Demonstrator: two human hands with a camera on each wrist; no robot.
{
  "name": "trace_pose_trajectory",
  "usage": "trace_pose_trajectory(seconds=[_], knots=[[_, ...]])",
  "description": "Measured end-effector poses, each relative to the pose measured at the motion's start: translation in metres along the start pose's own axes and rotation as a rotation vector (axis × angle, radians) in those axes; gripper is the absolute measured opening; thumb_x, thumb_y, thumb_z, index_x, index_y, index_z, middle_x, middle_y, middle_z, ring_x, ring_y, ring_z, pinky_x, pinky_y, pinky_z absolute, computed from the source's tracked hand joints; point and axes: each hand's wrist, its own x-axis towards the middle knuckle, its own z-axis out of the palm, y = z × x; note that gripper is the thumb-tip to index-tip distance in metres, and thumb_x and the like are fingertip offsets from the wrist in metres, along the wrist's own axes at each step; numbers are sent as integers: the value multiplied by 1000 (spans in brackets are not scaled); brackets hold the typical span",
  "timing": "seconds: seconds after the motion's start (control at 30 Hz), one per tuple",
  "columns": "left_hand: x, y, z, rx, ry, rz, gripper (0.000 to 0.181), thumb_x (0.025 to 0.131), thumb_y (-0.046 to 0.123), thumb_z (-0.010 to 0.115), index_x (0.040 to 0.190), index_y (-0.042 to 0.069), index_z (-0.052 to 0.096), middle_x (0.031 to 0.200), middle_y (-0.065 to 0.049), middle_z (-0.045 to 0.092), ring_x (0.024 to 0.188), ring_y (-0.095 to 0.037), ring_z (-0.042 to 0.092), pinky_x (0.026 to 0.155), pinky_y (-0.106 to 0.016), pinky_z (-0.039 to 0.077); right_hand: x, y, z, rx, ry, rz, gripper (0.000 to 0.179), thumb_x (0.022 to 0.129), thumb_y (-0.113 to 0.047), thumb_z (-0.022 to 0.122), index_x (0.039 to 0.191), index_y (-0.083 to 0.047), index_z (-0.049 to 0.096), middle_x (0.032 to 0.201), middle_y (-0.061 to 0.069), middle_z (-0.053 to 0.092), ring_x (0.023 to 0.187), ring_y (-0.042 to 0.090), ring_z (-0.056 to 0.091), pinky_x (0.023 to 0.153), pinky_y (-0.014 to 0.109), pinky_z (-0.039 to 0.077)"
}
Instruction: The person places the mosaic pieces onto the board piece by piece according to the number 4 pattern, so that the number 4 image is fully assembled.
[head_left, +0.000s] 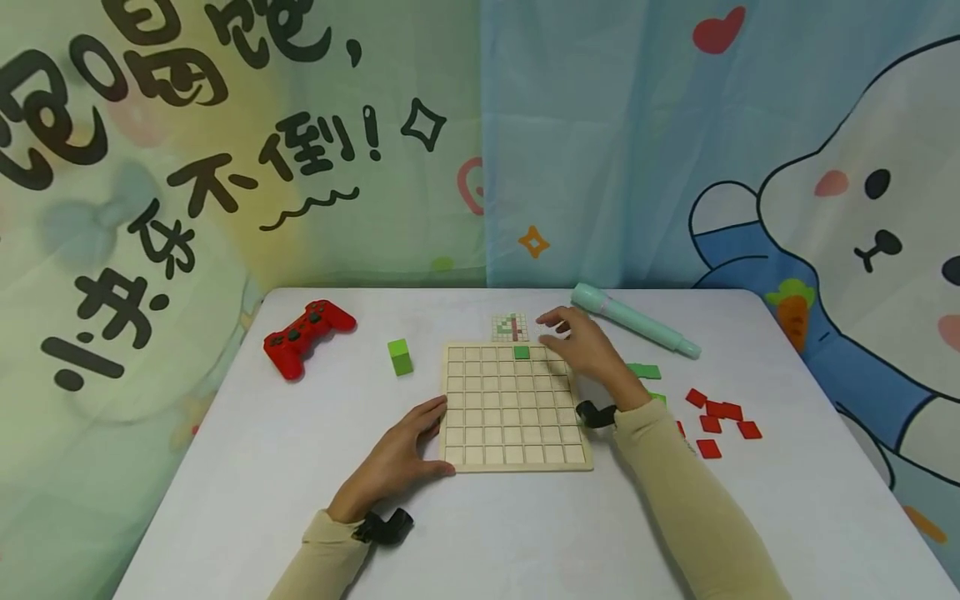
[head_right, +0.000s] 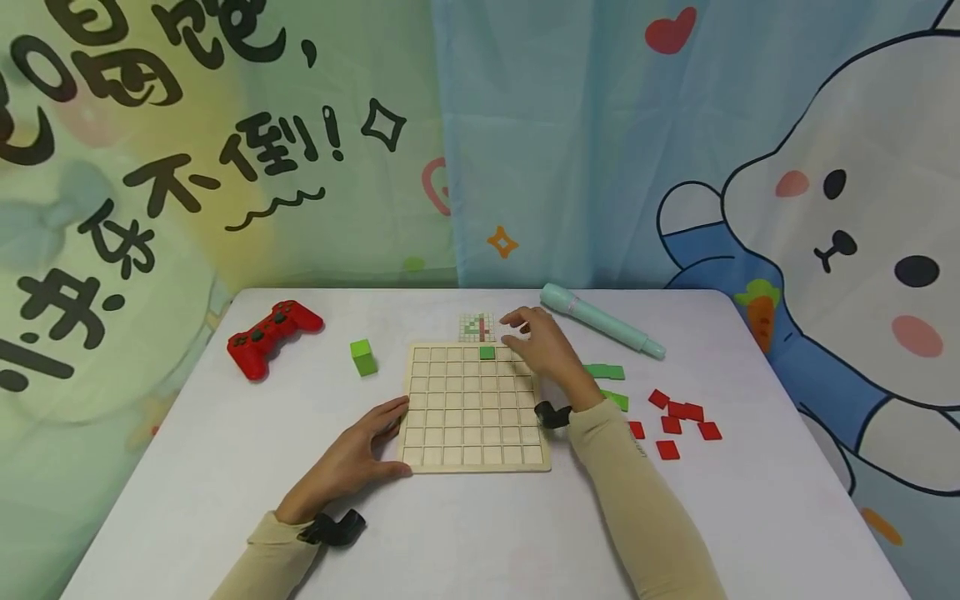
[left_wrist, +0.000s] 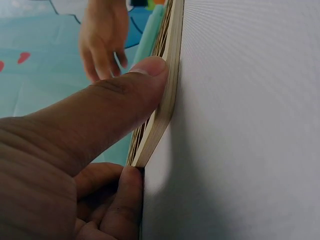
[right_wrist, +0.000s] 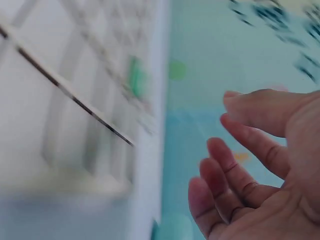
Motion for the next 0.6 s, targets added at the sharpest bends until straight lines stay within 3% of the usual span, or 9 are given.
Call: trace_pose_trajectory(seconds=[0.1, 0.17, 0.3, 0.47, 0.6], knots=[[-1, 1, 1, 7, 6, -4, 100, 78, 16, 96, 162, 4, 44, 172, -3, 40, 160, -27, 40, 127, -50, 38, -14, 15, -31, 165, 111, 61, 42, 110, -29, 62, 146, -9, 60, 147, 18, 59, 133, 36, 57, 109, 50, 52], [-2, 2, 1, 7, 11, -13, 100, 78, 16, 97, 163, 5, 44, 172, -3, 41, 160, -26, 40, 127, -48, 39, -25, 28, -50, 259, 196, 114, 44, 110, -33, 61, 148, -10, 60, 147, 13, 60, 130, 27, 59, 108, 38, 53], [-2, 3, 2, 13, 17, -26, 101, 78, 18, 97, 162, 6, 44, 172, -3, 41, 160, -27, 40, 127, -49, 39, -48, 58, -73, 336, 293, 221, 49, 110, -38, 58, 149, -9, 59, 145, 4, 59, 122, 14, 58, 103, 22, 53], [-4, 4, 0, 12, 8, -35, 100, 78, 18, 97, 163, 7, 44, 173, -2, 40, 162, -27, 37, 128, -49, 38, -66, 83, -73, 259, 228, 346, 48, 111, -37, 58, 151, -11, 59, 150, 11, 57, 132, 24, 55, 107, 32, 49], [-3, 5, 1, 11, 2, -22, 100, 79, 18, 96, 163, 7, 43, 173, -3, 39, 161, -27, 38, 128, -50, 38, -72, 90, -66, 124, 144, 326, 44, 110, -31, 60, 150, -11, 61, 151, 20, 57, 138, 37, 52, 111, 47, 47]])
